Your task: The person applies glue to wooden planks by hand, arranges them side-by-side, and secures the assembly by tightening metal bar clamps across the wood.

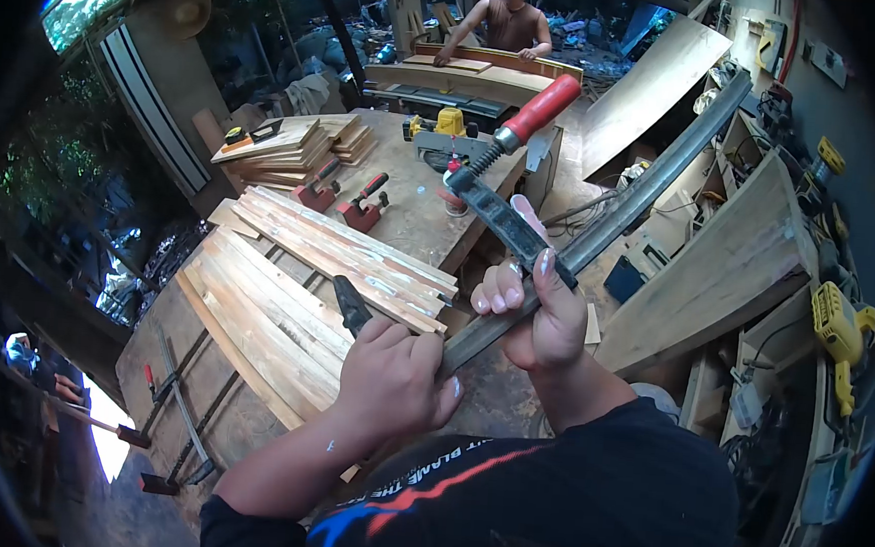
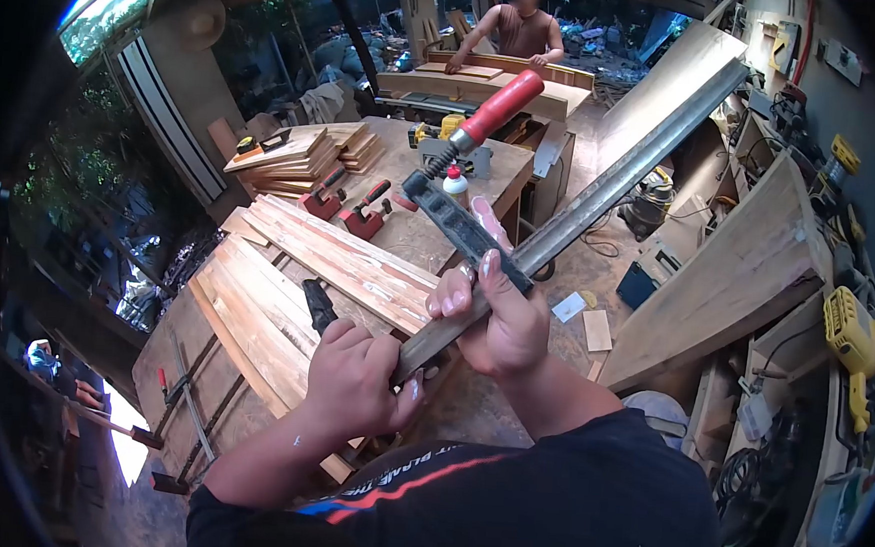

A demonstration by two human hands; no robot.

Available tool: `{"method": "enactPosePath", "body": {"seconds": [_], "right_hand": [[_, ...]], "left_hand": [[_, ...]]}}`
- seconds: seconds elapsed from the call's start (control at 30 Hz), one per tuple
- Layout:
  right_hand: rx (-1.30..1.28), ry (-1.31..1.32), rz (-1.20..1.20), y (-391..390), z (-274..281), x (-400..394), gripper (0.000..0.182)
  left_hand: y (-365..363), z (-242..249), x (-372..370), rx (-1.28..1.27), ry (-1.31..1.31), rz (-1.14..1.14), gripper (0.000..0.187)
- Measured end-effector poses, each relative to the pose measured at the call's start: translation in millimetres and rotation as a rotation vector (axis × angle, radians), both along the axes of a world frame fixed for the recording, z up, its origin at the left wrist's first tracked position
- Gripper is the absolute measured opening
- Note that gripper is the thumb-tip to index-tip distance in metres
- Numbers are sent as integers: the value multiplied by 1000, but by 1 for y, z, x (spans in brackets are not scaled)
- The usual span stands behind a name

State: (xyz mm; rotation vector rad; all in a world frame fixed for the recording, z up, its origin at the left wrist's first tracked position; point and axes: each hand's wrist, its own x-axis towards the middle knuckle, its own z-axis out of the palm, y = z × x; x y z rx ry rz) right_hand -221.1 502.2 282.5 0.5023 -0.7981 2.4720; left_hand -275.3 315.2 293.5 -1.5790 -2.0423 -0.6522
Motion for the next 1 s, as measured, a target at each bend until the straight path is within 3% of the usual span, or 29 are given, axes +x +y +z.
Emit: {"method": "enactPosePath", "body": {"seconds": [0.07,0.17,0.23,0.27,0.4,0.67,0.8,0.83,1.0], "right_hand": [[-21,-71,-21,-1,0,4,65],[-377,115,97,51,7,-6,54],[-284,211,-23,86,11,-9,47],[-215,199,35,96,12,-9,48],[-28,-109,-189,94,12,-2,59],[274,-132,-115,66,-36,0,72],[5,-84,92,61,-33,-6,69],[-146,-147,44,72,-21,-6,68],[-71,-135,92,82,4,-19,64]], "left_hand": [[-1,0,4,-31,-49,-9,29],[-3,-4,9,-111,-135,0,29],[-1,-16,4,-99,-165,-18,29],[3,-11,2,-86,-150,-10,29],[2,-24,-17,-53,-80,-13,29],[-56,-58,-1,-85,-127,71,31],[-89,-58,4,-95,-125,133,31],[-96,-58,7,-111,-128,150,30],[-100,-58,12,-118,-184,229,27]]}}
